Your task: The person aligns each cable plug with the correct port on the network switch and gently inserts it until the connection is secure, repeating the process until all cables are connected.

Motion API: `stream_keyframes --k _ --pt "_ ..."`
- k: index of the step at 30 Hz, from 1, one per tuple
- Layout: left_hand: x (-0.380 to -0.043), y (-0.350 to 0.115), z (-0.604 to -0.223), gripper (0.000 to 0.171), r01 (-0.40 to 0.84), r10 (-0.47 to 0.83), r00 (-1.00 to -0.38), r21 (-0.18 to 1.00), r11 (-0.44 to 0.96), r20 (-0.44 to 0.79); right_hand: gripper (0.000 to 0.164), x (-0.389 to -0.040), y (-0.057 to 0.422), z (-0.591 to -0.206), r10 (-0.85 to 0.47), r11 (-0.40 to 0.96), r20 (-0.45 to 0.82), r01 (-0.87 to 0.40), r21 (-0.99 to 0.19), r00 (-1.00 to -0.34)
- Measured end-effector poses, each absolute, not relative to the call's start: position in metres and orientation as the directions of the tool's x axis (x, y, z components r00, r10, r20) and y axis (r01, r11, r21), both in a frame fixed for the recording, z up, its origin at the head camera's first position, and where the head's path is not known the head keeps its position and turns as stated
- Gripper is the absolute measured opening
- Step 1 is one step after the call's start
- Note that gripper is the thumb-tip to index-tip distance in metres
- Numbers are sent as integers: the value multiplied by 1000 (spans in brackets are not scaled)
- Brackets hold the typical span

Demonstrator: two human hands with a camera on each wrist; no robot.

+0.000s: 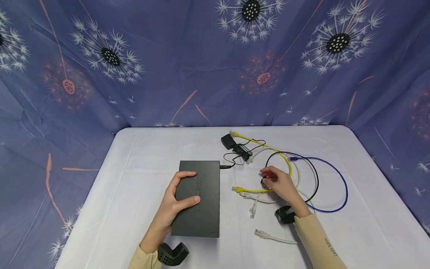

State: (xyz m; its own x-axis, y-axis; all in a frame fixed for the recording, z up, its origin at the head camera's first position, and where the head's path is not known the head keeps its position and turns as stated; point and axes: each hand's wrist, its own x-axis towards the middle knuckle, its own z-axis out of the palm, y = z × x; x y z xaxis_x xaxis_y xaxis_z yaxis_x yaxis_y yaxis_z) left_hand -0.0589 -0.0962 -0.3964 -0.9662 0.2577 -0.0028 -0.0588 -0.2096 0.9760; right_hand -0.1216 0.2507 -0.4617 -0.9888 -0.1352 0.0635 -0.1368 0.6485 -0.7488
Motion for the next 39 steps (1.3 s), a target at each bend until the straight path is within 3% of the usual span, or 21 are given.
stream_keyframes --k 6,23,39 --pt "-60 -96 -397 60 -62 259 -966 976 -208 -7 25 -122 249 -461 -152 693 76 -161 -703 -985" --pt "-59 -97 -400 61 -78 247 -969 974 -215 -23 22 -124 246 -462 -98 619 103 -142 -772 -990" --pt "-59 -97 -402 59 -61 242 -970 975 -214 -8 25 -123 244 -460 -197 687 92 -204 -697 -976"
